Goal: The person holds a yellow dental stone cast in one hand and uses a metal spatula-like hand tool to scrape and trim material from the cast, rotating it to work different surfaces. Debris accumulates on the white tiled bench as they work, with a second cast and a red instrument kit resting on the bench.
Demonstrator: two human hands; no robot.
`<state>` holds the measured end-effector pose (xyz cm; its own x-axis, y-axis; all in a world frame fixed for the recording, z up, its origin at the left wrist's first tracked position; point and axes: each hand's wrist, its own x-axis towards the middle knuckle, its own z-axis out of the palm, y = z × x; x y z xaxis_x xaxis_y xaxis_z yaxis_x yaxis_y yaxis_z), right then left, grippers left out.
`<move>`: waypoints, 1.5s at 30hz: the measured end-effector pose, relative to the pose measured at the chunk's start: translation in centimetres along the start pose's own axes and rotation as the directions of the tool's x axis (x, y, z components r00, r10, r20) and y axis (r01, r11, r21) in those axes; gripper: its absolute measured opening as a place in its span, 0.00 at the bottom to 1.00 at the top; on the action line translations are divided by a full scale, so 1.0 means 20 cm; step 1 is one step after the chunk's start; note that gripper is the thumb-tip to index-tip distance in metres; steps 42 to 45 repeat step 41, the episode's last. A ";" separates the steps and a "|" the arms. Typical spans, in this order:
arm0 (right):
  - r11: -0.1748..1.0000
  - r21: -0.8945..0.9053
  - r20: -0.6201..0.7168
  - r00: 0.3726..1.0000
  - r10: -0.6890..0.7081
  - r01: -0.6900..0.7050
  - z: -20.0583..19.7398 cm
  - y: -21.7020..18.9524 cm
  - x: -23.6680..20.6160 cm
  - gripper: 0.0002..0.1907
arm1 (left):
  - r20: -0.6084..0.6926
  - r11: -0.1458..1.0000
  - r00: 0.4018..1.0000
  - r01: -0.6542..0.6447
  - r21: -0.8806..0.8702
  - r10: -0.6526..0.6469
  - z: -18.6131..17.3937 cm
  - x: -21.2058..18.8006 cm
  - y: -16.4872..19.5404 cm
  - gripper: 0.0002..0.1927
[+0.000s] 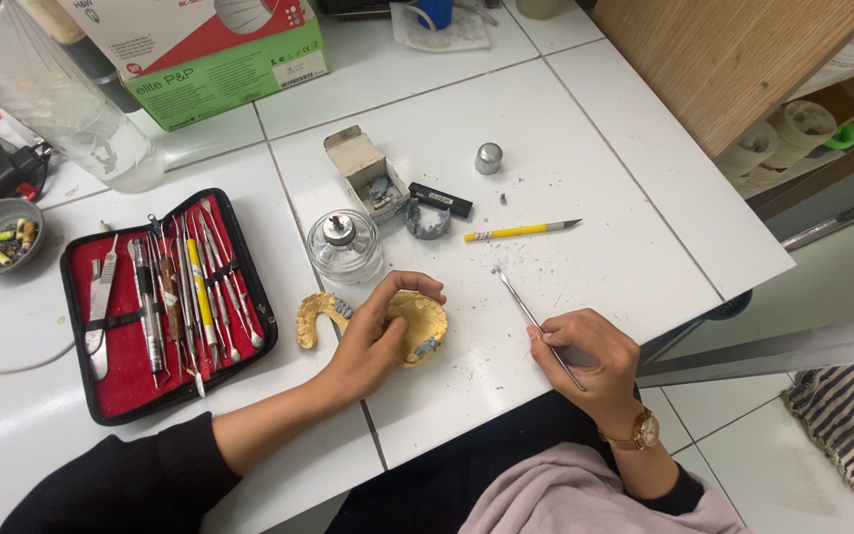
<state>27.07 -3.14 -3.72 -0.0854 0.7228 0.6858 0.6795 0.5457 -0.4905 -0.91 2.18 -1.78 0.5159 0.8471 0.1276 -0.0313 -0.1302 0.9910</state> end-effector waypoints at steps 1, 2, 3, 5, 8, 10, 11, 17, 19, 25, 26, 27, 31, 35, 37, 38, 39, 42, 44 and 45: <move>1.000 -0.006 0.004 1.000 0.011 -0.011 0.00 0.00 0.00 0.11 | 0.000 1.000 1.000 0.002 0.012 -0.002 0.00 0.00 0.00 0.30; 0.999 0.007 -0.008 0.999 0.049 -0.049 0.00 -0.01 0.00 0.10 | 0.000 1.000 1.000 -0.008 -0.002 0.008 0.00 0.00 0.00 0.30; 0.996 0.020 -0.021 0.996 0.086 -0.086 0.00 -0.01 0.00 0.10 | 0.001 1.000 1.000 -0.020 -0.015 0.020 0.00 0.00 0.00 0.30; 0.988 0.055 -0.033 0.989 0.146 -0.145 -0.01 -0.01 -0.01 0.09 | 0.003 1.000 1.000 -0.026 -0.016 0.026 0.00 0.00 0.00 0.31; 0.985 0.060 -0.031 0.986 0.163 -0.161 -0.01 0.00 -0.01 0.09 | 0.003 1.000 1.000 -0.030 0.011 0.029 0.00 0.00 0.00 0.31; 0.993 -0.010 -0.023 0.993 0.116 -0.117 0.00 0.01 -0.01 0.10 | 0.001 0.999 0.999 -0.043 0.017 0.043 0.00 0.00 0.00 0.31; 0.995 -0.013 -0.010 0.995 0.097 -0.097 0.00 0.02 -0.01 0.10 | 0.001 0.999 0.999 -0.038 0.022 0.038 0.00 0.01 0.00 0.31; 0.999 -0.006 0.033 0.999 0.033 -0.033 -0.01 0.03 -0.01 0.09 | 0.004 0.999 0.999 -0.043 -0.005 0.043 0.01 0.01 -0.01 0.31; 0.999 0.020 0.041 0.998 0.045 -0.046 -0.01 0.03 0.00 0.08 | 0.004 0.999 0.999 -0.041 0.012 0.041 0.00 0.02 -0.01 0.32; 0.939 0.191 0.029 0.958 0.285 -0.285 -0.03 0.03 -0.01 0.08 | 0.004 0.997 1.000 -0.001 -0.073 0.001 0.00 0.01 -0.01 0.31; 0.941 0.183 0.020 0.958 0.286 -0.285 -0.03 0.02 -0.01 0.08 | 0.006 0.998 1.000 0.001 -0.065 0.000 0.00 0.01 -0.02 0.30; 0.943 0.174 0.012 0.958 0.286 -0.284 -0.03 0.02 -0.01 0.08 | 0.006 0.998 1.000 0.002 -0.058 -0.002 0.00 0.01 -0.02 0.29; 0.977 0.100 0.001 0.982 0.187 -0.187 -0.03 0.00 -0.01 0.10 | 0.001 0.998 1.000 -0.015 -0.056 0.015 0.00 0.01 -0.03 0.28; 0.990 0.029 0.015 0.991 0.134 -0.135 -0.02 -0.02 0.00 0.10 | -0.012 0.999 0.999 -0.047 -0.002 0.047 0.01 0.01 -0.03 0.29; 0.979 0.084 0.013 0.982 0.187 -0.188 -0.03 -0.03 0.01 0.09 | -0.014 0.998 0.998 -0.058 -0.002 0.058 0.02 0.01 -0.03 0.30; 0.965 0.162 0.006 0.978 0.209 -0.207 -0.04 -0.03 0.02 0.09 | -0.017 0.999 0.998 -0.054 0.004 0.054 0.01 0.02 -0.03 0.30; 0.945 0.239 0.002 0.973 0.232 -0.226 -0.04 -0.03 0.04 0.09 | -0.020 0.999 0.999 -0.049 0.009 0.050 0.02 0.01 -0.03 0.29; 0.918 0.317 0.003 0.968 0.252 -0.240 -0.06 -0.04 0.05 0.09 | -0.027 0.999 0.999 -0.030 0.022 0.031 0.02 0.01 -0.02 0.28; 0.918 0.317 0.003 0.968 0.252 -0.240 -0.06 -0.04 0.05 0.09 | -0.027 0.999 0.999 -0.030 0.022 0.031 0.02 0.01 -0.02 0.28; 0.918 0.317 0.003 0.968 0.252 -0.240 -0.06 -0.04 0.05 0.09 | -0.027 0.999 0.999 -0.030 0.022 0.031 0.02 0.01 -0.02 0.28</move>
